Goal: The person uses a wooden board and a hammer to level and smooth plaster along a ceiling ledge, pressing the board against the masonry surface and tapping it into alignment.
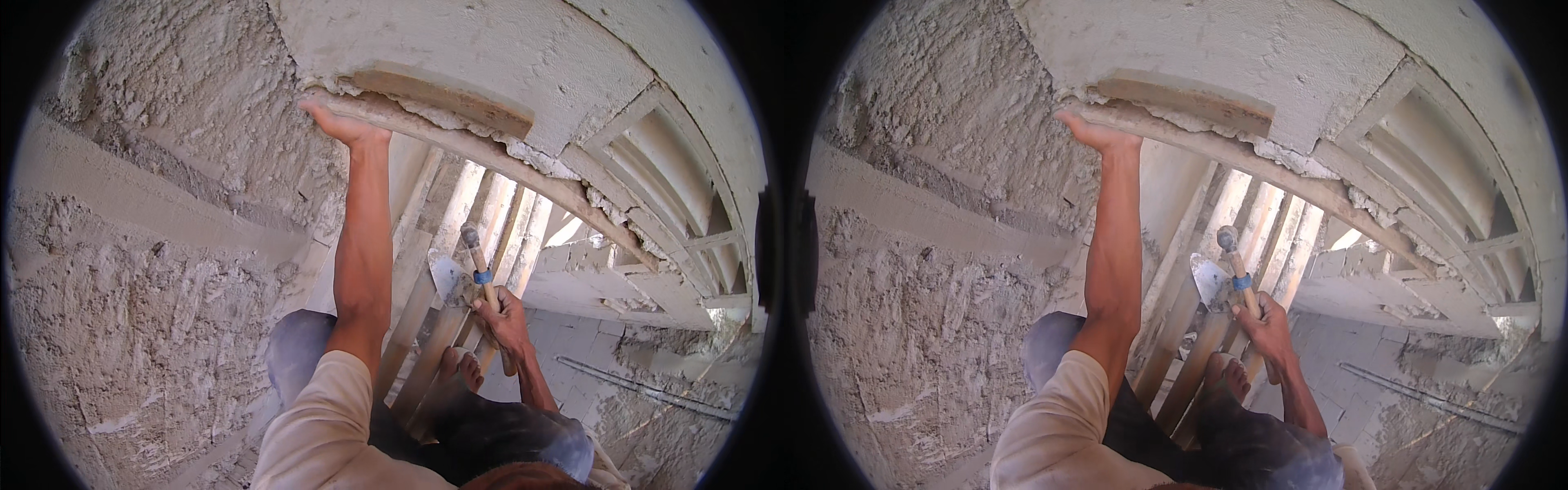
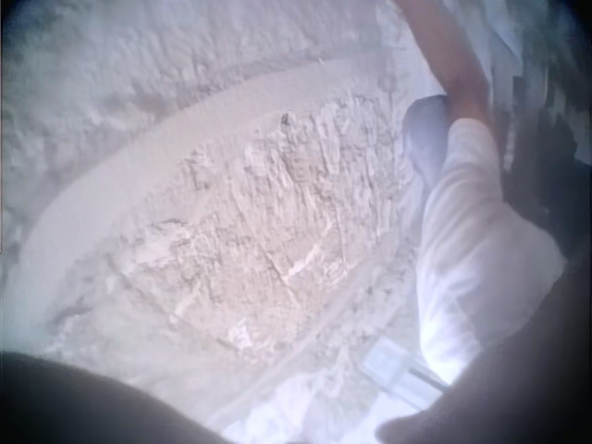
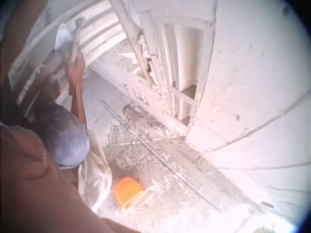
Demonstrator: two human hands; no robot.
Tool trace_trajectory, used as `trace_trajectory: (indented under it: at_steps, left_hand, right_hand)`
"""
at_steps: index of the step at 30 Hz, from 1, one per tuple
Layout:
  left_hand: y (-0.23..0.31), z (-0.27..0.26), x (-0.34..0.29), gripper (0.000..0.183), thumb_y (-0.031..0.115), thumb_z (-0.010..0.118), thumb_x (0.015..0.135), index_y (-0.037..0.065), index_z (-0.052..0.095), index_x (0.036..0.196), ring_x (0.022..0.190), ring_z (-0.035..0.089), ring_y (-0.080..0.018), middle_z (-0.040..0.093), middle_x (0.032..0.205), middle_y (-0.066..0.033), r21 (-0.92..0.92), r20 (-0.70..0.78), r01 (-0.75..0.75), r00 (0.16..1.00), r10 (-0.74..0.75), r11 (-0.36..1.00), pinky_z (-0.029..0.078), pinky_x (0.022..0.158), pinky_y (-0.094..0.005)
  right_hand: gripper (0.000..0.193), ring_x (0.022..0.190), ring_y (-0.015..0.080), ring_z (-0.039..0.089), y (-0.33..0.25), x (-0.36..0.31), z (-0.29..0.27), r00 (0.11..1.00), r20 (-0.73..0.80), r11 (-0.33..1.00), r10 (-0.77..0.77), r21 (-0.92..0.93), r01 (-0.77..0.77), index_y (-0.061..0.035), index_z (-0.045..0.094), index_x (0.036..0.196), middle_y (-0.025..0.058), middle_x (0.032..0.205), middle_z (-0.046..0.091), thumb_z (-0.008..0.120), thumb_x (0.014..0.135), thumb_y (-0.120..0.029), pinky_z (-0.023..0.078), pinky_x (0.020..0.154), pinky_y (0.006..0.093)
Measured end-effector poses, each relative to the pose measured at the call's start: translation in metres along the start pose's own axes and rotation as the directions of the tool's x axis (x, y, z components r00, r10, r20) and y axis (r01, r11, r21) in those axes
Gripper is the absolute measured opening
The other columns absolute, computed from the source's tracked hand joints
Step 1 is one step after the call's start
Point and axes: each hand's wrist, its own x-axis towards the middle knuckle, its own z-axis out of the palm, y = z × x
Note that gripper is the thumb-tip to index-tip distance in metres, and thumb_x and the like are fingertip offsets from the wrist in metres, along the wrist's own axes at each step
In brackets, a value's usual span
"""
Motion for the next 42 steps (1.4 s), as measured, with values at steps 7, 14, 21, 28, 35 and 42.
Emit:
trace_trajectory:
  at_steps: [7,14,21,28,35,42]
  left_hand:
    - [-0.015,-0.026,0.026,0.074,0.067,0.036,0.095,0.012,0.043,0.144,0.130,0.043,-0.0312,0.047,0.142,-0.0119,-0.023,0.104,0.281,0.955,-0.277,0.960,0.037,0.109,-0.0496]
    - [0.003,-0.028,0.048,0.073,0.067,0.036,0.095,0.012,0.044,0.144,0.130,0.043,-0.0310,0.047,0.142,-0.0118,0.108,0.098,0.359,0.924,-0.369,0.927,0.037,0.109,-0.0494]
    - [0.007,-0.030,0.058,0.073,0.066,0.037,0.095,0.012,0.044,0.143,0.130,0.044,-0.0309,0.047,0.142,-0.0118,0.140,0.087,0.357,0.925,-0.371,0.923,0.037,0.109,-0.0493]
    - [0.010,-0.028,0.063,0.073,0.066,0.038,0.095,0.012,0.044,0.143,0.130,0.044,-0.0307,0.047,0.142,-0.0117,0.159,0.081,0.356,0.925,-0.371,0.921,0.037,0.109,-0.0492]
    - [0.013,-0.029,0.061,0.072,0.065,0.038,0.094,0.012,0.044,0.143,0.130,0.044,-0.0306,0.047,0.142,-0.0117,0.168,0.074,0.357,0.925,-0.373,0.919,0.037,0.109,-0.0491]
    - [0.020,-0.026,0.063,0.072,0.065,0.039,0.094,0.012,0.045,0.143,0.130,0.044,-0.0304,0.047,0.141,-0.0116,0.184,0.061,0.354,0.927,-0.370,0.917,0.037,0.109,-0.0490]
  right_hand:
    - [0.020,0.060,0.0047,0.044,-0.009,-0.011,-0.001,1.000,0.001,0.998,0.006,0.057,-0.006,-0.0045,0.060,0.089,-0.0042,0.071,0.054,0.072,0.091,-0.020,0.036,0.052,0.0256]
    - [0.025,0.064,0.0066,0.046,0.020,-0.018,0.001,0.999,0.005,0.996,0.052,0.074,-0.052,-0.0026,0.062,0.092,-0.0029,0.072,0.054,0.073,0.090,-0.024,0.038,0.055,0.0265]
    - [0.023,0.062,0.0064,0.046,0.025,-0.017,0.005,0.998,0.010,0.991,0.060,0.116,-0.061,-0.0021,0.062,0.094,-0.0029,0.072,0.054,0.073,0.090,-0.022,0.037,0.053,0.0264]
    - [0.023,0.059,0.0065,0.044,0.024,-0.012,0.008,1.000,-0.019,0.988,0.025,0.154,-0.021,-0.0034,0.059,0.090,-0.0037,0.069,0.050,0.073,0.089,-0.021,0.036,0.051,0.0270]
    - [0.024,0.060,0.0065,0.042,0.027,-0.006,0.015,0.999,-0.039,0.996,0.030,0.083,-0.027,-0.0041,0.058,0.085,-0.0034,0.068,0.049,0.074,0.088,-0.022,0.035,0.051,0.0273]
    - [0.027,0.062,0.0090,0.049,0.009,0.004,0.014,0.993,-0.023,0.993,-0.115,-0.008,0.115,-0.0018,0.062,0.089,0.0016,0.072,0.058,0.072,0.090,-0.027,0.040,0.054,0.0295]
